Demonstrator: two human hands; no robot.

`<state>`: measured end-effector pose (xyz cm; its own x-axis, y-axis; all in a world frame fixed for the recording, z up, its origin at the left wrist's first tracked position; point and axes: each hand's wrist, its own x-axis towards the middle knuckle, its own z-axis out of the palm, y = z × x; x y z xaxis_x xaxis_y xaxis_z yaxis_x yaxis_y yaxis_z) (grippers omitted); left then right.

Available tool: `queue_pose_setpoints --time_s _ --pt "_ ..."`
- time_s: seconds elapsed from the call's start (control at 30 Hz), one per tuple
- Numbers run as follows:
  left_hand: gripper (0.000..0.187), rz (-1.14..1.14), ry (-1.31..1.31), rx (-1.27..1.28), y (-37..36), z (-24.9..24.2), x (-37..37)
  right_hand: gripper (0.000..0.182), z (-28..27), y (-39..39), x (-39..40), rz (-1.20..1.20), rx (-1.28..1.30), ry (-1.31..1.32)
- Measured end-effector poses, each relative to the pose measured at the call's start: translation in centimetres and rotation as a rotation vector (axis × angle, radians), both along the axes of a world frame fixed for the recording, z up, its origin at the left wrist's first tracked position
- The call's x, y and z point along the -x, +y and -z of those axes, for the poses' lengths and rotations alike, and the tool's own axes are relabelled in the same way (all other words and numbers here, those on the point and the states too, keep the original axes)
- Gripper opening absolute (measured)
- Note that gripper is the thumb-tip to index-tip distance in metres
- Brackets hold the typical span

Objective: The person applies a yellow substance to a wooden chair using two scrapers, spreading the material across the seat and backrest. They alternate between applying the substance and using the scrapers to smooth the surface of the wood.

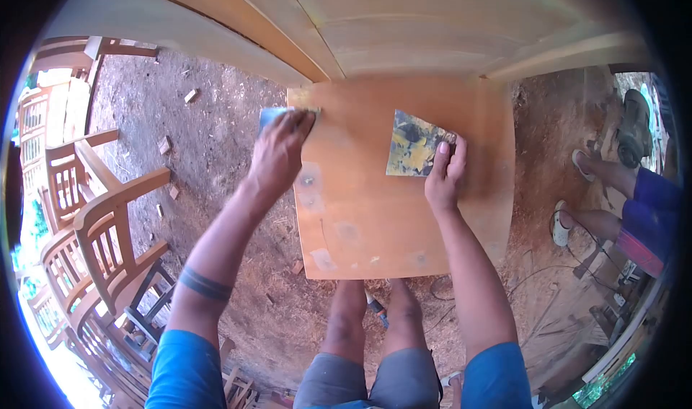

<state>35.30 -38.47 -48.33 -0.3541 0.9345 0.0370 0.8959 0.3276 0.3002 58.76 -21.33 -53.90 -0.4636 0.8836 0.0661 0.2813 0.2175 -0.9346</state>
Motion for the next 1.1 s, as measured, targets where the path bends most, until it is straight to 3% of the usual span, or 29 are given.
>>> queue_pose_setpoints --time_s 0.17,0.23,0.33,0.5,0.63,0.83,1.1 --pt "0.049 -0.036 -0.103 0.127 -7.3 -0.8 -9.7 0.030 -0.6 -0.2 0.2 -0.003 -0.009 0.006" --pt "0.050 -0.056 -0.254 0.327 -8.3 -3.8 -12.1 0.030 -0.3 0.1 0.0 -0.020 -0.007 0.023" --pt "0.050 -0.076 -0.196 0.278 -6.3 -4.5 -8.7 0.029 0.6 0.2 -0.2 -0.011 0.004 0.033" --pt "0.050 -0.006 -0.065 0.169 4.0 -3.4 1.8 0.027 0.9 0.2 -0.2 -0.017 0.000 0.038" --pt "0.048 -0.006 -0.125 0.328 5.4 -2.8 2.3 0.027 0.5 0.4 -0.2 -0.029 -0.043 0.071" --pt "0.039 -0.057 -0.180 0.318 -0.8 -2.4 -4.6 0.030 0.3 0.2 -0.2 0.004 -0.026 -0.017" --pt "0.052 -0.070 -0.130 0.250 -10.5 -1.6 -15.6 0.029 1.4 0.7 -0.1 0.001 -0.085 0.040"
